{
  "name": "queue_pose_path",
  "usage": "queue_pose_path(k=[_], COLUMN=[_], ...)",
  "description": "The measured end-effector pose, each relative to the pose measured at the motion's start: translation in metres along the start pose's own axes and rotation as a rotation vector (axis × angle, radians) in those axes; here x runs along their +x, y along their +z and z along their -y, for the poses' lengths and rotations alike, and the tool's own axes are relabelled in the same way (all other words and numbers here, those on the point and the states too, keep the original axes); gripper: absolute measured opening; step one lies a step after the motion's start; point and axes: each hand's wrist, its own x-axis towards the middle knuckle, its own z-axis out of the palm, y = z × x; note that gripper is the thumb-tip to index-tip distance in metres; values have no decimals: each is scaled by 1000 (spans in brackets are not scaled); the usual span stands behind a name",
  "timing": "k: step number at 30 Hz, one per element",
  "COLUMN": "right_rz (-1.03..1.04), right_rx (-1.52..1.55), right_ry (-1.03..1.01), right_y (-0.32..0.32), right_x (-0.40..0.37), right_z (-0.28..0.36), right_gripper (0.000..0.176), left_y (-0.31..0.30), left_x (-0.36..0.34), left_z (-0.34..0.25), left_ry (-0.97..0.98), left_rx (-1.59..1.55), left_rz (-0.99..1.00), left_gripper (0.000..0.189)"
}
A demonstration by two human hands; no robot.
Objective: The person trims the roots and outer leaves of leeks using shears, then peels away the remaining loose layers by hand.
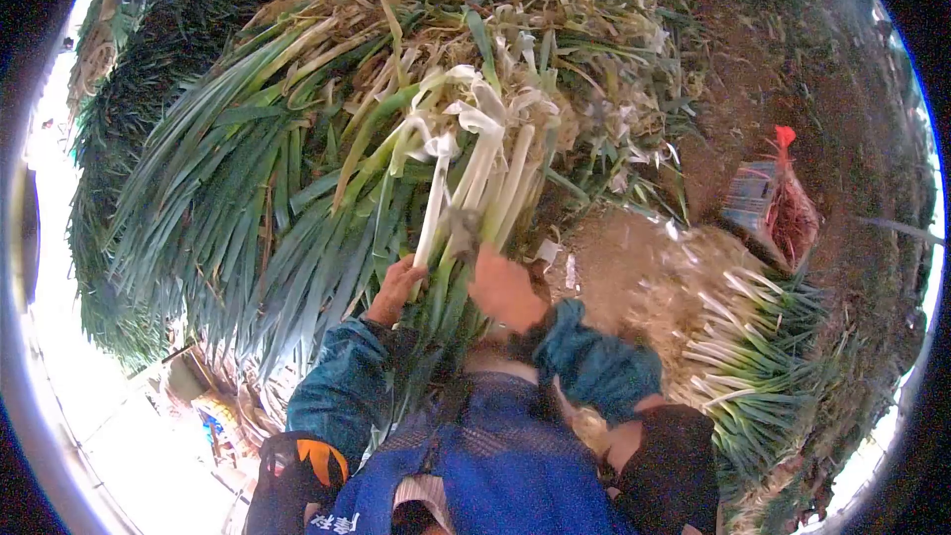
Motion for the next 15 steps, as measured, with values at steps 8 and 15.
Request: queue_pose_path(k=[8, 15], right_rz=[-59, -169], right_rx=[125, 124], right_ry=[-25, 6], right_y=[-22, -25], right_x=[3, 36], right_z=[-4, -31], right_gripper=[54, 49], left_y=[0, 36], left_x=[12, 9], left_z=[-20, -31], left_ry=[355, 224], left_rx=[7, -54], left_rz=[19, 41], left_gripper=[42, 49])
